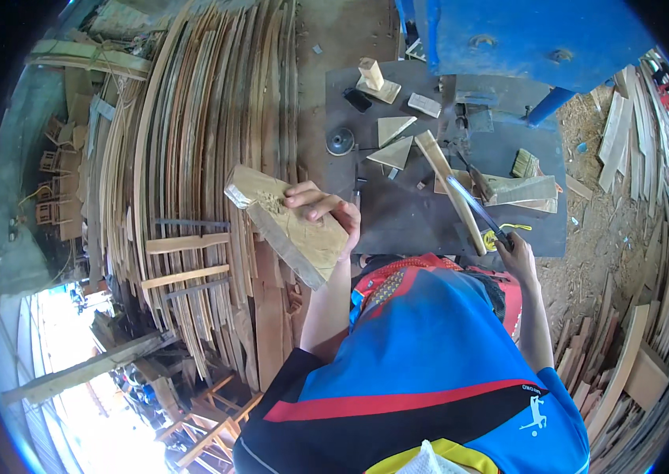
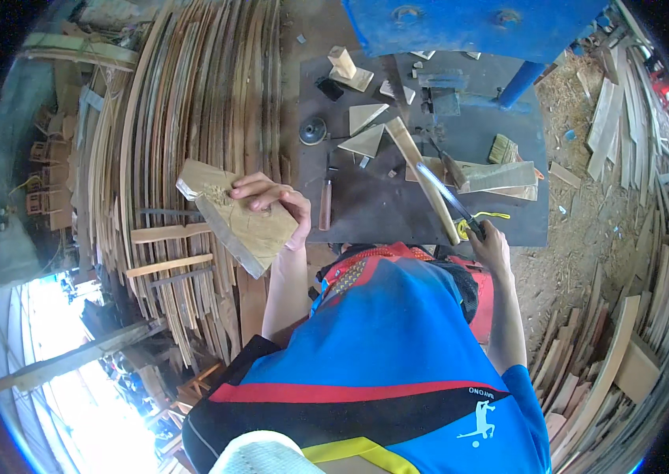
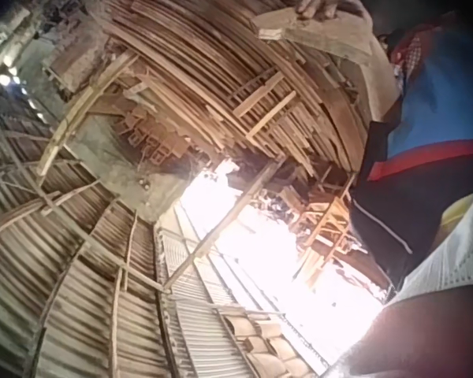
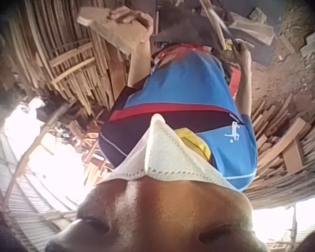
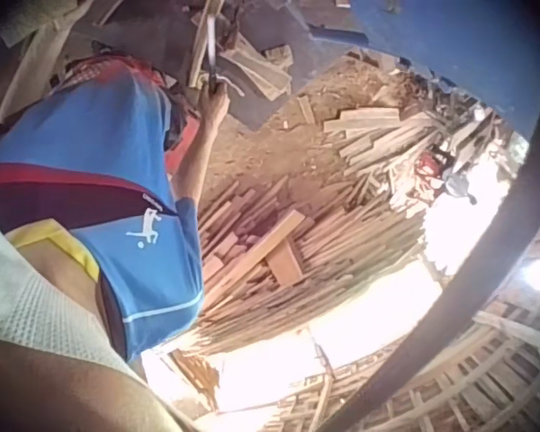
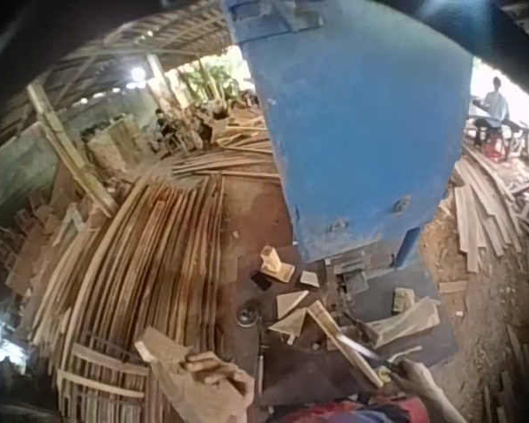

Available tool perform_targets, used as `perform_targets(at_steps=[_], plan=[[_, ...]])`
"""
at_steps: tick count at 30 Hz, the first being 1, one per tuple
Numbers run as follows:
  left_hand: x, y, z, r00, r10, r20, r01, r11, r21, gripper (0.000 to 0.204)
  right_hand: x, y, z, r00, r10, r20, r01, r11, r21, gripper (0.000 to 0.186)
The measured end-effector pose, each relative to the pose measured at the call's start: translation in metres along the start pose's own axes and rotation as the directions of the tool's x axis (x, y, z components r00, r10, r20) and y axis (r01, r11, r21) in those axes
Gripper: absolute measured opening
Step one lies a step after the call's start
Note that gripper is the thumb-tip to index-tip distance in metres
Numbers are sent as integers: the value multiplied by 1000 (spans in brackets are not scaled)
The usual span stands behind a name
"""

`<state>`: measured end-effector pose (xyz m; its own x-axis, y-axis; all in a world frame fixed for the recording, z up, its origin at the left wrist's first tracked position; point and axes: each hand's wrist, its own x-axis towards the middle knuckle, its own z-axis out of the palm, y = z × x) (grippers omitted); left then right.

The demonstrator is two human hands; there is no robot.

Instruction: The person carves small wooden pieces using a chisel and a wooden mallet. They repeatedly position the chisel on the wood and strike it to shape the material. Later, they use a hand saw to cut a larger piece of wood on the workbench.

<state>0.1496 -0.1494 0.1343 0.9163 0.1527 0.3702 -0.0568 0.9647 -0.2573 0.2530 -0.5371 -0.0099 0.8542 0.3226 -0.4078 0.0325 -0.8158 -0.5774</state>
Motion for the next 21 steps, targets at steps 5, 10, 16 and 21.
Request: perform_targets(at_steps=[5, 10, 16, 21], plan=[[-11, 2, 15, 1000, 13, 9, -14, 997, 80, 21, 8, 15, 25, 999, -50, -12, 50, 998, -46, 41], [-23, 11, 14, 1000, 17, 5, -17, 998, 59, 23, 10, 1, 32, 979, 173, 106, -169, 984, -52, 73], [-51, 33, 19, 982, 163, -100, -147, 978, 147, 30, 24, -28, 51, 991, 68, 112, -29, 948, -316, 68], [-78, 57, 24, 946, 288, -148, -249, 939, 239, 37, 38, -38, 77, 994, -38, 103, 75, 921, -383, 48]])
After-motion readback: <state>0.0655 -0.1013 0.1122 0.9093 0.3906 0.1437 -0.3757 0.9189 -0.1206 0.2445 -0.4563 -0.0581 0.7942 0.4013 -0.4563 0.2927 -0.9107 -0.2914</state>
